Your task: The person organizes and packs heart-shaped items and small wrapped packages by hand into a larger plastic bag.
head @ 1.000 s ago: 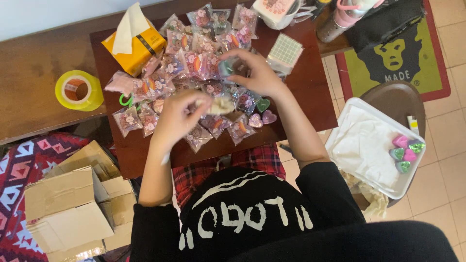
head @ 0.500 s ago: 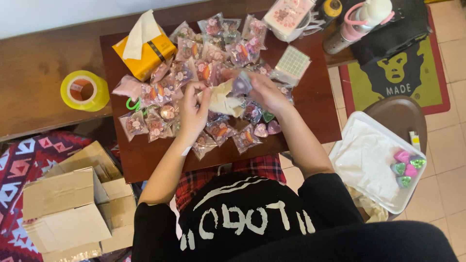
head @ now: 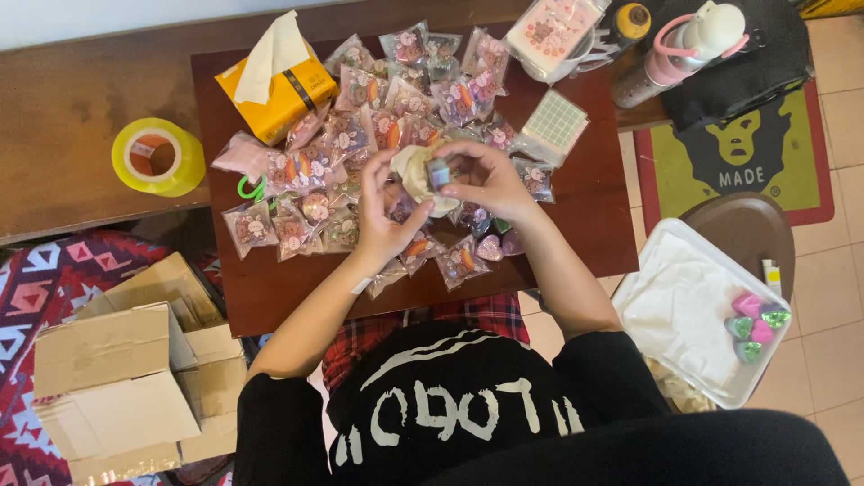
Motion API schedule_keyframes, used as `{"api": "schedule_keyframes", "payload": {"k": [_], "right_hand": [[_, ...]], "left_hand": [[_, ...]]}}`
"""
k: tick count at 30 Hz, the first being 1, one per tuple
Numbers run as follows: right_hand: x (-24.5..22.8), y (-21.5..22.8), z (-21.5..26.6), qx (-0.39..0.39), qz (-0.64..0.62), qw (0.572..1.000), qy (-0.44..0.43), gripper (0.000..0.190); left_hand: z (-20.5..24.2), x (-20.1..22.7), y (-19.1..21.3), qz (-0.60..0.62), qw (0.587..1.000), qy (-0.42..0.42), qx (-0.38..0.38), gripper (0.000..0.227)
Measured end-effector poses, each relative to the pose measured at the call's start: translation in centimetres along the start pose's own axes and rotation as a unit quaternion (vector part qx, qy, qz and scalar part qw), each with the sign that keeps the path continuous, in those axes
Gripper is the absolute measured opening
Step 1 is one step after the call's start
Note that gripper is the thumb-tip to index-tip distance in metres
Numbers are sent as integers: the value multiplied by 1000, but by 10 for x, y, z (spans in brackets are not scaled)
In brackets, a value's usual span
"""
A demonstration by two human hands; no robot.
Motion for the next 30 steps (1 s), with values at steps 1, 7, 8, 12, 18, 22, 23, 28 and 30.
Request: {"api": "schedule_keyframes", "payload": {"k": [1,7,8,12,18,22,23,28,30], "right_hand": [[0,-1,0,0,0,1000,0,49],[-4,-4,1,21,58,998,12,50],[-7,-4,2,27,89,995,24,51],[-18,-6,0,37,150,987,42,51],[-16,-9,4,1,143,986,81,59],[-9,-11,2,22,27,999,30,80],[-3,-9,2,15,11,999,40,84],[5,-7,-1,30,-85,996,16,88],[5,-7,-3,52,-81,995,-26,93]], "left_hand": [[1,-4,2,0,1000,0,0,66],[10,-39,20,40,993,110,33,63],[11,-45,19,73,985,151,30,55],[14,-58,13,49,987,151,3,57],[12,-44,0,125,978,162,-43,57],[18,-55,3,114,983,137,-44,49],[17,-55,5,85,989,116,-36,45],[14,-49,4,34,998,51,-11,41],[13,-46,6,51,997,58,6,47]]}}
Point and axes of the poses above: each hand's wrist, its own z-axis away from the middle knuckle, its own y-axis out of the back of the hand, x = y × z, the point moved 7 cm from there along -z, towards the middle knuckle, and after that the axes turned 5 degrees about x, right-handed, at the moved point
